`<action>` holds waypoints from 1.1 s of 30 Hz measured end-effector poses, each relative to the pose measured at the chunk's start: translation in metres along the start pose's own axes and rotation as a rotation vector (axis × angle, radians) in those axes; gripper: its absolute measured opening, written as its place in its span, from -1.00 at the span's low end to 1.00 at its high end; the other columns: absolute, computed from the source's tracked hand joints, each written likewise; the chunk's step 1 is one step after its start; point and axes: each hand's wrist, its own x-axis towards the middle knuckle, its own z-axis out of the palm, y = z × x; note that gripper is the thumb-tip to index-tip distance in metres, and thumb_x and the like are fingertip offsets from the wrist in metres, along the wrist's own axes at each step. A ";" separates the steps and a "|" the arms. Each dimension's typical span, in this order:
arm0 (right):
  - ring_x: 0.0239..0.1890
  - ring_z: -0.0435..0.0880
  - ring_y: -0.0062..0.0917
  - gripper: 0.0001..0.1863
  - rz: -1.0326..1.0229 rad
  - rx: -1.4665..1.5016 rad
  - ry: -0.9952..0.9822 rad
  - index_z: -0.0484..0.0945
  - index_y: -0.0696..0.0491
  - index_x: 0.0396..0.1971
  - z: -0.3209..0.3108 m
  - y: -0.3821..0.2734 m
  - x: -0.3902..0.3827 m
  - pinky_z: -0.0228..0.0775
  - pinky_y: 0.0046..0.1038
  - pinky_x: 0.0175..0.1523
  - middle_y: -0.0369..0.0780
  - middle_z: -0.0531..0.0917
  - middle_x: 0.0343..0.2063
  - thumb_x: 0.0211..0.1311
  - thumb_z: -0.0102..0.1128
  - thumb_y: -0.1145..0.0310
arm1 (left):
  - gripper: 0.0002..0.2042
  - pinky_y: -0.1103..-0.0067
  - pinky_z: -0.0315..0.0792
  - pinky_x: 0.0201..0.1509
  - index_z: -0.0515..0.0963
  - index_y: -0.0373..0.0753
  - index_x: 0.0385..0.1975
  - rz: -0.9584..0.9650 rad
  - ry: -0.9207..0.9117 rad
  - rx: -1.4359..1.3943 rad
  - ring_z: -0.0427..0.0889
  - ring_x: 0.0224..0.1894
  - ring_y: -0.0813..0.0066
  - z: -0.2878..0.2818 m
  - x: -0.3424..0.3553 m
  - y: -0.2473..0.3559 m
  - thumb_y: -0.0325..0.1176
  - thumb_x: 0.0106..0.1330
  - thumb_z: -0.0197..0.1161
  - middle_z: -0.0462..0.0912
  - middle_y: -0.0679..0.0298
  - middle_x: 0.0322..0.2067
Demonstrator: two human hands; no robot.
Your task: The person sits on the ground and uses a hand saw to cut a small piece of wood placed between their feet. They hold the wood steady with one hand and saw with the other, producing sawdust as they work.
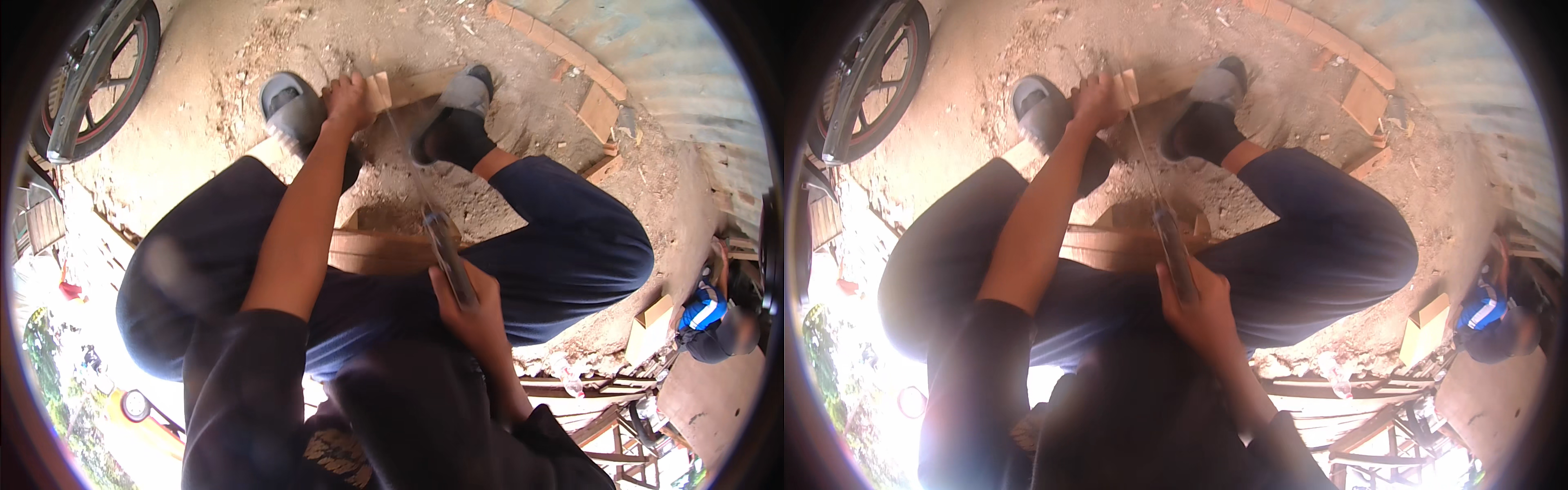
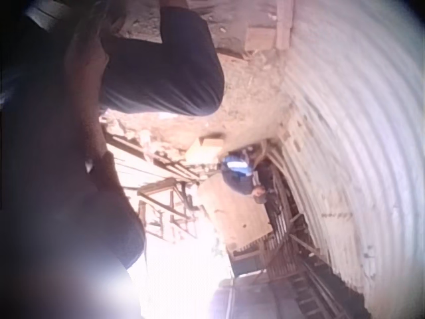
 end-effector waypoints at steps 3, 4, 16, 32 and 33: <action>-0.67 0.45 -0.19 -0.84 0.012 -0.004 0.040 0.44 0.17 -0.50 -0.010 -0.005 -0.032 0.29 -0.35 -0.50 -0.13 0.46 -0.71 0.23 0.19 0.46 | -0.33 0.20 0.25 0.21 0.29 -0.22 -0.01 -0.016 -0.058 0.006 0.41 0.14 0.13 -0.001 -0.004 -0.002 -0.16 -0.13 0.47 0.43 0.09 0.02; -0.67 0.45 -0.18 -0.83 0.039 0.003 0.051 0.43 0.17 -0.51 -0.012 -0.006 -0.035 0.29 -0.34 -0.50 -0.14 0.45 -0.72 0.23 0.19 0.46 | -0.32 0.20 0.26 0.21 0.29 -0.22 -0.01 -0.009 -0.051 0.006 0.41 0.14 0.13 0.000 -0.004 -0.003 -0.16 -0.13 0.48 0.43 0.09 0.02; -0.55 0.35 -0.77 -0.86 0.081 0.109 -0.056 0.50 0.21 -0.44 -0.011 -0.007 -0.016 0.23 -0.56 -0.46 -0.32 0.47 -0.67 0.24 0.20 0.45 | -0.29 0.20 0.28 0.19 0.30 -0.21 -0.01 0.002 -0.001 -0.015 0.41 0.13 0.11 -0.001 0.002 -0.009 -0.14 -0.18 0.51 0.44 0.08 0.01; -0.63 0.44 -0.36 -0.87 -0.012 -0.030 0.004 0.47 0.18 -0.45 -0.002 -0.006 -0.025 0.29 -0.42 -0.49 -0.17 0.47 -0.68 0.23 0.18 0.46 | -0.29 0.20 0.28 0.19 0.29 -0.21 -0.01 -0.008 -0.028 0.022 0.41 0.13 0.13 -0.001 0.003 -0.002 -0.13 -0.16 0.51 0.43 0.09 0.01; -0.62 0.37 -0.56 -0.84 -0.019 -0.011 0.035 0.46 0.19 -0.49 0.000 -0.007 -0.026 0.25 -0.48 -0.50 -0.25 0.44 -0.69 0.23 0.19 0.46 | -0.30 0.20 0.28 0.19 0.29 -0.21 -0.01 -0.010 -0.020 0.022 0.41 0.13 0.13 0.000 0.004 -0.004 -0.13 -0.15 0.50 0.43 0.09 0.01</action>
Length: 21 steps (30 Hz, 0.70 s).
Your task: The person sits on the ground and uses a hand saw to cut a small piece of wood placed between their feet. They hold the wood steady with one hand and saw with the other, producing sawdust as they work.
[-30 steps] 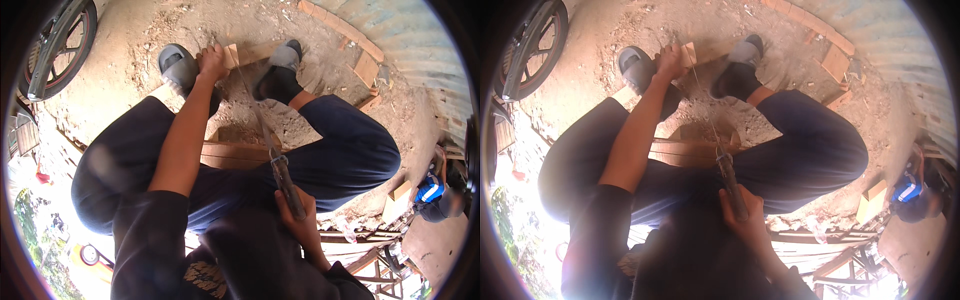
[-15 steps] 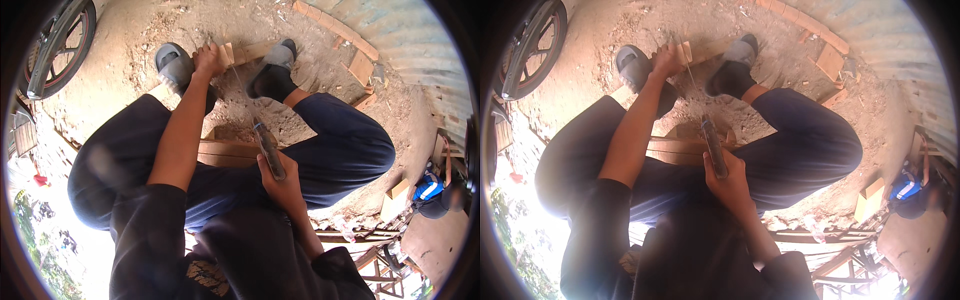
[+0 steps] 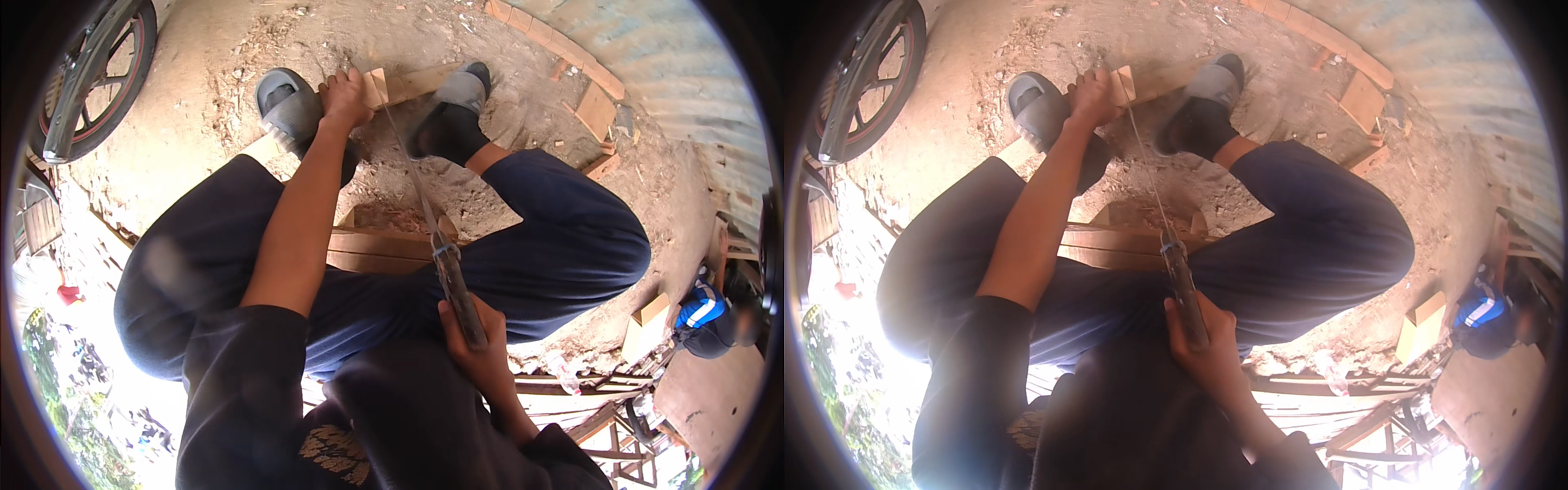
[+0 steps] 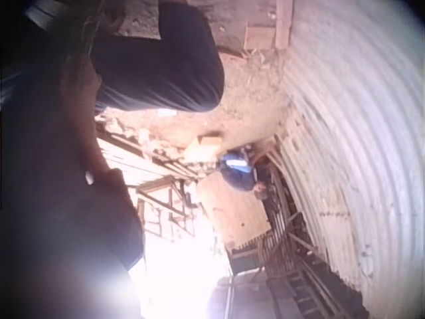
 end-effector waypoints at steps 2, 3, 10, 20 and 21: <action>-0.60 0.31 -0.75 -0.81 0.036 0.048 0.008 0.44 0.20 -0.52 0.006 0.001 0.012 0.21 -0.54 -0.49 -0.33 0.42 -0.71 0.23 0.20 0.46 | -0.28 0.18 0.30 0.17 0.28 -0.21 0.01 0.018 0.024 -0.003 0.42 0.12 0.10 0.000 0.002 -0.003 -0.12 -0.15 0.51 0.43 0.08 0.01; -0.60 0.32 -0.74 -0.81 0.077 0.078 -0.025 0.44 0.21 -0.52 0.009 0.005 0.034 0.23 -0.54 -0.49 -0.32 0.43 -0.71 0.23 0.20 0.47 | -0.26 0.16 0.32 0.15 0.28 -0.21 0.02 0.030 0.037 -0.003 0.42 0.11 0.08 0.004 0.002 -0.007 -0.10 -0.16 0.52 0.44 0.07 0.00; -0.63 0.61 -0.33 -0.87 0.138 0.040 0.006 0.49 0.19 -0.45 -0.005 -0.005 -0.009 0.35 -0.40 -0.49 -0.07 0.50 -0.69 0.21 0.20 0.46 | -0.28 0.18 0.29 0.18 0.27 -0.21 0.02 0.010 -0.029 0.027 0.41 0.13 0.13 -0.003 -0.001 0.002 -0.12 -0.13 0.50 0.41 0.08 0.04; -0.59 0.24 -0.80 -0.84 0.014 -0.012 0.033 0.48 0.20 -0.50 -0.009 0.011 -0.006 0.13 -0.58 -0.53 -0.33 0.35 -0.72 0.24 0.20 0.47 | -0.29 0.20 0.28 0.21 0.28 -0.21 0.02 0.003 -0.040 0.006 0.39 0.15 0.10 -0.005 -0.002 0.003 -0.12 -0.13 0.50 0.40 0.05 0.04; -0.59 0.25 -0.80 -0.84 0.041 0.040 -0.004 0.49 0.20 -0.49 -0.009 0.010 0.005 0.14 -0.58 -0.53 -0.34 0.36 -0.72 0.24 0.19 0.47 | -0.28 0.19 0.27 0.21 0.27 -0.21 0.02 0.001 -0.038 -0.004 0.39 0.15 0.10 -0.004 -0.001 -0.003 -0.13 -0.13 0.50 0.40 0.06 0.04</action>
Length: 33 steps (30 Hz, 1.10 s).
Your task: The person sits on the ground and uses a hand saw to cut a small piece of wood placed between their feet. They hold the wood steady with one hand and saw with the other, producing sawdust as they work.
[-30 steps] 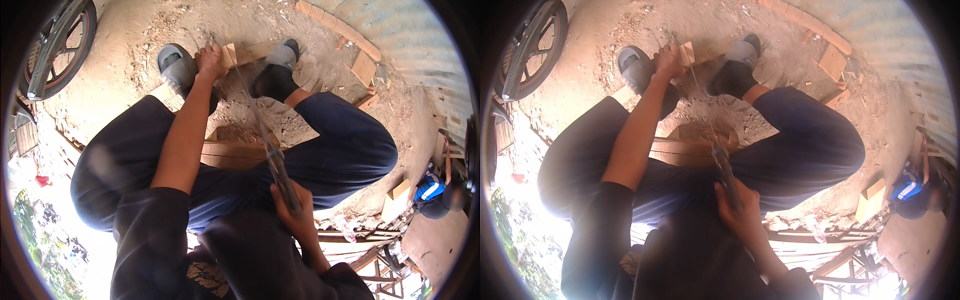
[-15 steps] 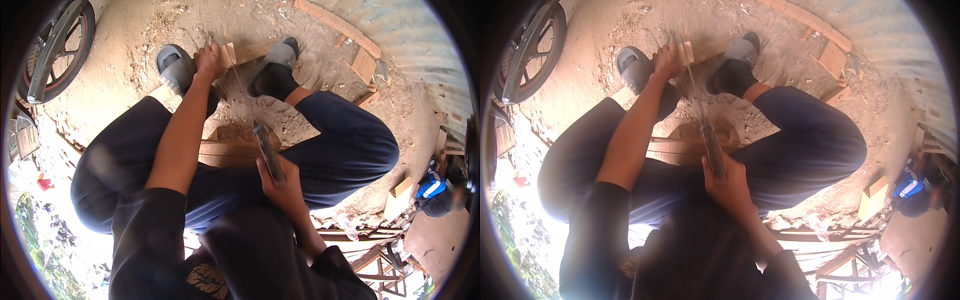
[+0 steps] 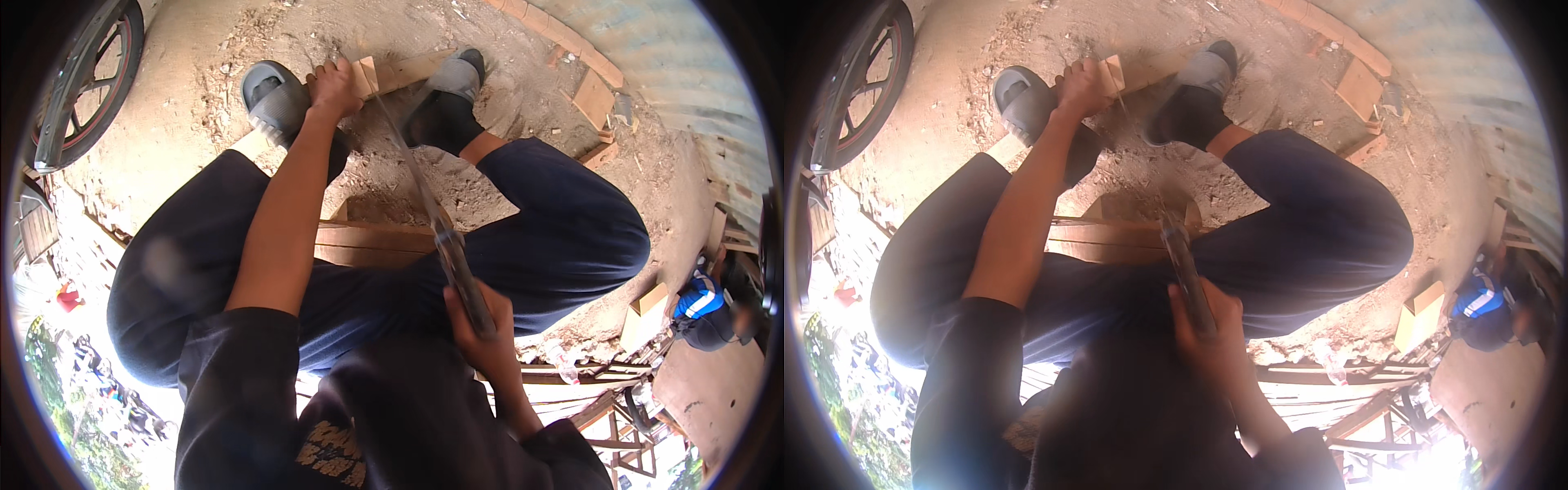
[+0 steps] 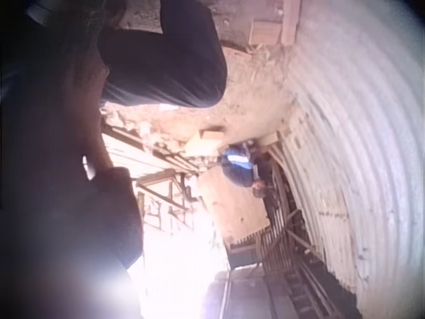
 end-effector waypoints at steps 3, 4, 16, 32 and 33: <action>-0.60 0.29 -0.79 -0.87 0.061 0.072 -0.052 0.52 0.21 -0.43 0.013 0.005 0.025 0.17 -0.60 -0.52 -0.34 0.41 -0.71 0.25 0.18 0.46 | -0.28 0.19 0.27 0.21 0.27 -0.21 0.02 0.013 0.011 -0.033 0.39 0.15 0.11 0.006 0.001 0.001 -0.14 -0.15 0.50 0.40 0.06 0.04; -0.60 0.30 -0.79 -0.87 0.079 0.083 -0.049 0.54 0.21 -0.41 0.017 0.007 0.028 0.18 -0.60 -0.51 -0.34 0.42 -0.70 0.26 0.18 0.45 | -0.29 0.20 0.26 0.21 0.28 -0.21 0.02 0.019 0.001 -0.040 0.39 0.15 0.11 0.007 0.000 0.009 -0.15 -0.14 0.50 0.40 0.06 0.04; -0.61 0.29 -0.76 -0.82 -0.040 -0.129 0.006 0.48 0.21 -0.50 0.009 -0.010 -0.003 0.20 -0.56 -0.51 -0.31 0.40 -0.72 0.26 0.18 0.45 | -0.28 0.22 0.25 0.21 0.27 -0.21 0.01 0.020 0.020 -0.031 0.40 0.14 0.11 0.010 0.004 0.020 -0.14 -0.16 0.50 0.41 0.08 0.02; -0.68 0.29 -0.73 -0.79 0.086 0.037 0.004 0.42 0.18 -0.58 0.022 -0.002 0.002 0.17 -0.51 -0.55 -0.27 0.39 -0.76 0.23 0.17 0.48 | -0.30 0.18 0.26 0.20 0.27 -0.20 0.00 0.003 0.045 -0.008 0.39 0.14 0.12 0.008 0.001 0.003 -0.13 -0.12 0.51 0.41 0.09 0.02; -0.68 0.29 -0.72 -0.79 0.099 0.043 0.016 0.42 0.18 -0.58 0.019 -0.007 0.004 0.17 -0.52 -0.54 -0.27 0.39 -0.76 0.23 0.17 0.48 | -0.29 0.18 0.26 0.21 0.27 -0.20 0.00 0.001 0.041 -0.010 0.39 0.14 0.13 0.008 0.000 0.005 -0.12 -0.12 0.51 0.41 0.09 0.03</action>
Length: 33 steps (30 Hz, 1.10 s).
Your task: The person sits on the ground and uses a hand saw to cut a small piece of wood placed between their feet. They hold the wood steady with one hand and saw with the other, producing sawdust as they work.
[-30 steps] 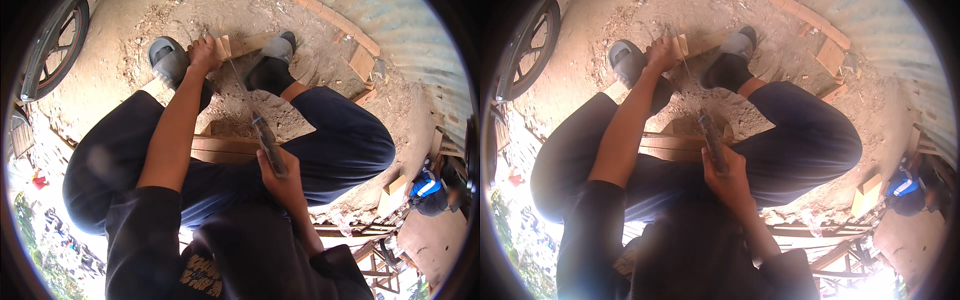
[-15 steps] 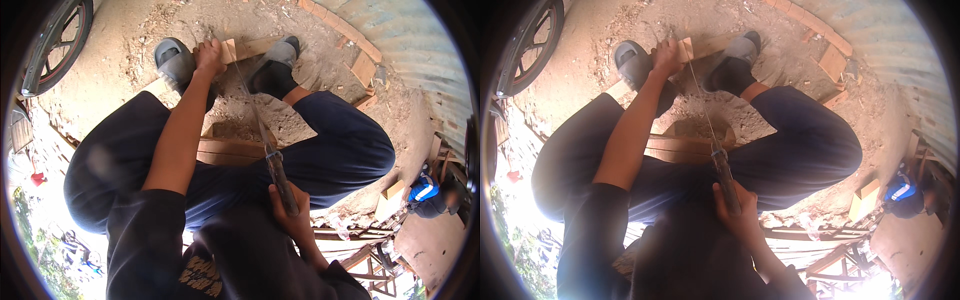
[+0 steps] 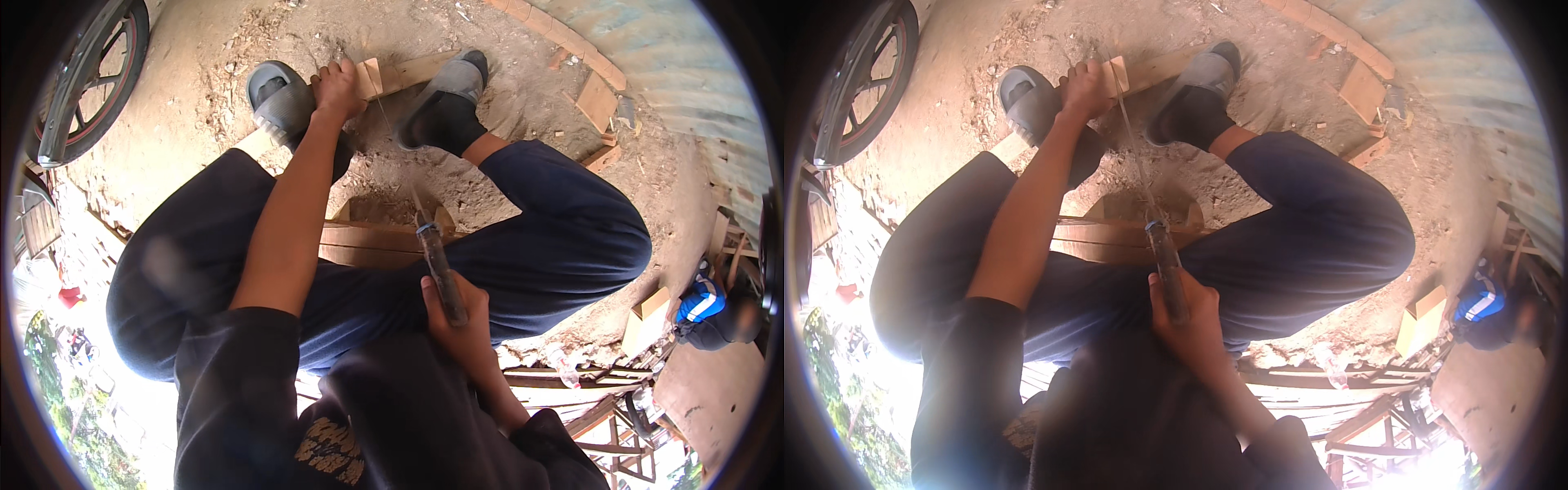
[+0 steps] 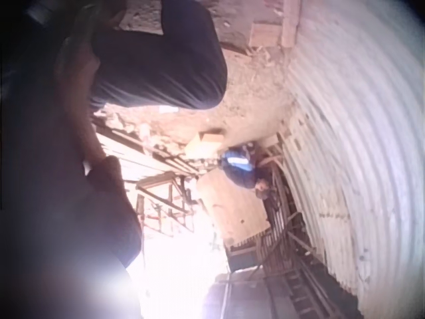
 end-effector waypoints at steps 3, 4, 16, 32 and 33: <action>-0.66 0.29 -0.72 -0.79 -0.013 0.008 -0.014 0.43 0.18 -0.58 -0.004 -0.001 0.005 0.17 -0.52 -0.54 -0.26 0.39 -0.76 0.23 0.17 0.47 | -0.28 0.19 0.25 0.22 0.27 -0.21 0.02 -0.009 0.003 0.004 0.38 0.15 0.13 0.000 -0.002 -0.001 -0.11 -0.12 0.51 0.41 0.09 0.04; -0.66 0.28 -0.72 -0.79 -0.025 0.009 -0.027 0.43 0.18 -0.57 -0.004 0.000 0.007 0.16 -0.53 -0.54 -0.25 0.39 -0.75 0.24 0.17 0.47 | -0.28 0.19 0.24 0.22 0.27 -0.21 0.02 -0.012 0.006 0.007 0.38 0.15 0.13 -0.001 -0.001 -0.002 -0.11 -0.12 0.51 0.41 0.09 0.04; -0.64 0.36 -0.75 -0.81 -0.023 -0.076 -0.013 0.46 0.20 -0.55 -0.012 0.011 -0.019 0.21 -0.53 -0.53 -0.26 0.43 -0.74 0.24 0.18 0.47 | -0.27 0.16 0.26 0.20 0.28 -0.24 0.02 0.016 -0.039 0.028 0.38 0.16 0.09 -0.006 0.002 -0.003 -0.09 -0.13 0.51 0.41 0.07 0.05; -0.70 0.54 -0.37 -0.90 -0.136 -0.031 -0.024 0.52 0.21 -0.44 0.006 0.017 0.037 0.32 -0.40 -0.52 -0.12 0.47 -0.73 0.21 0.19 0.50 | -0.18 0.15 0.29 0.23 0.23 -0.25 0.08 0.039 -0.120 -0.062 0.37 0.19 0.02 0.006 0.029 -0.015 -0.04 -0.16 0.51 0.39 -0.01 0.09; -0.69 0.54 -0.37 -0.91 -0.144 -0.045 -0.017 0.52 0.21 -0.43 0.012 0.020 0.050 0.32 -0.41 -0.52 -0.12 0.48 -0.73 0.21 0.19 0.50 | -0.17 0.15 0.29 0.23 0.23 -0.25 0.09 0.053 -0.140 -0.070 0.37 0.19 0.01 0.003 0.034 -0.014 -0.04 -0.17 0.51 0.39 -0.02 0.10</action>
